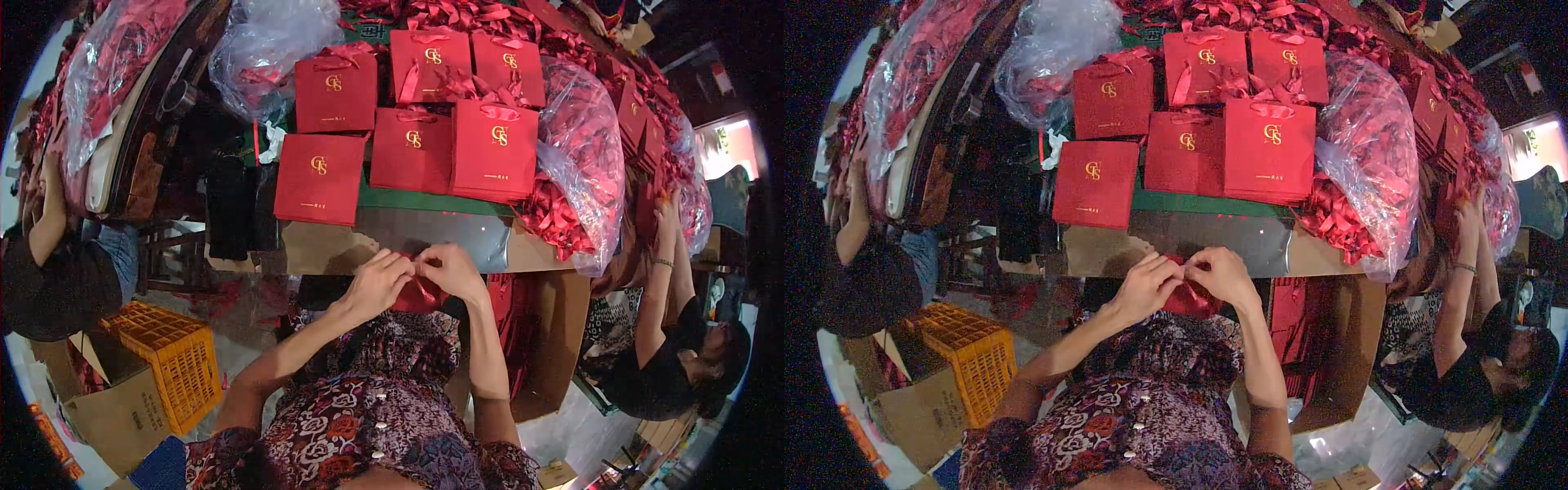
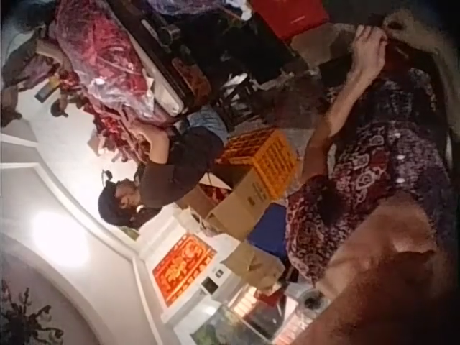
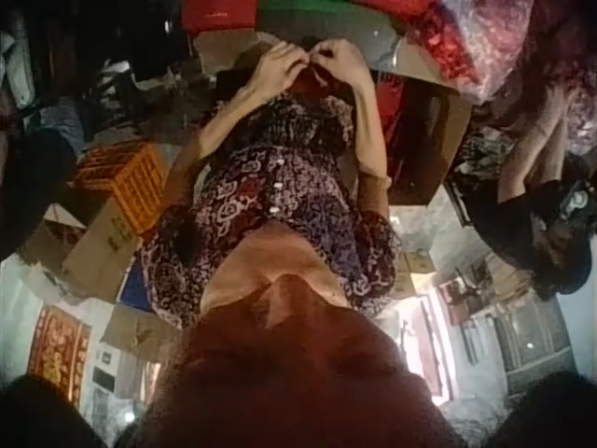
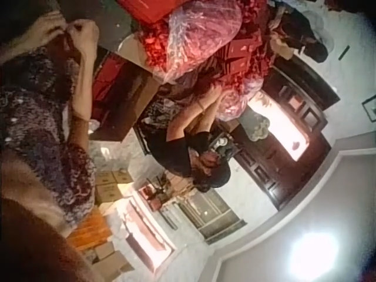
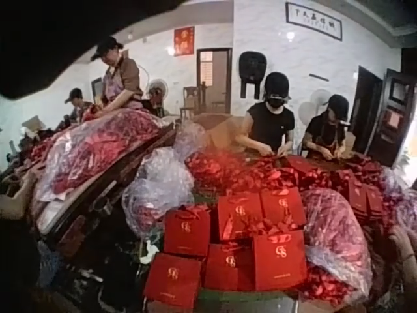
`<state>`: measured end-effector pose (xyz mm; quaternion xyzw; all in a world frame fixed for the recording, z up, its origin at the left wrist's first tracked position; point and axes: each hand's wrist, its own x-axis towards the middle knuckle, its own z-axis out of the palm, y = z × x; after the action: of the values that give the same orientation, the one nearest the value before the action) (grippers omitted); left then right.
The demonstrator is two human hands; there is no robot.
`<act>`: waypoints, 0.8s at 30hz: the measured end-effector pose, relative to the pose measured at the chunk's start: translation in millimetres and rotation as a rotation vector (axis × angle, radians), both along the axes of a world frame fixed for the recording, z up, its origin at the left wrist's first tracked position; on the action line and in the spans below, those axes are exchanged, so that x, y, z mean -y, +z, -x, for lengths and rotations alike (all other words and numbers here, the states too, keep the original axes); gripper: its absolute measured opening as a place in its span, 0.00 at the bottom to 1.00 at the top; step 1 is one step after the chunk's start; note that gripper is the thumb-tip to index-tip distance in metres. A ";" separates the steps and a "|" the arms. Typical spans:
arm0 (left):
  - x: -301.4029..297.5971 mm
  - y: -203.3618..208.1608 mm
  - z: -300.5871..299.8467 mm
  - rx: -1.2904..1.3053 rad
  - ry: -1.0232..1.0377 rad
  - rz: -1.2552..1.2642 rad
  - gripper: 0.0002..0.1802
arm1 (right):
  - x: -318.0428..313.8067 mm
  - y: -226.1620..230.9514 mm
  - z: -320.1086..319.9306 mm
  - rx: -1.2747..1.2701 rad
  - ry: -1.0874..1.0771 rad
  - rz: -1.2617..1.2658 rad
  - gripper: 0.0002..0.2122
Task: The person assembles red paper gift bags by tying ribbons onto them by hand.
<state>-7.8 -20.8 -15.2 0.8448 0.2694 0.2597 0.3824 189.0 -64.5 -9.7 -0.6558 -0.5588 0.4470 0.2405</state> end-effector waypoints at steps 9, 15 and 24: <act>2.5 4.0 1.8 -0.014 0.001 0.063 0.07 | 8.7 -19.2 11.1 -0.176 -0.155 0.029 0.06; -5.3 5.1 -1.7 -0.049 0.015 0.054 0.09 | -1.5 -32.1 10.5 -0.221 -0.471 -0.141 0.06; -12.1 -9.0 -4.2 -0.045 0.135 0.177 0.08 | 6.3 -12.7 -13.6 0.375 -0.476 -0.147 0.17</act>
<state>-3.6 -8.7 -24.2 0.7935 0.3560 0.2408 0.4309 202.6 -70.8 -22.4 -0.8201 -0.4549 0.2076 0.2782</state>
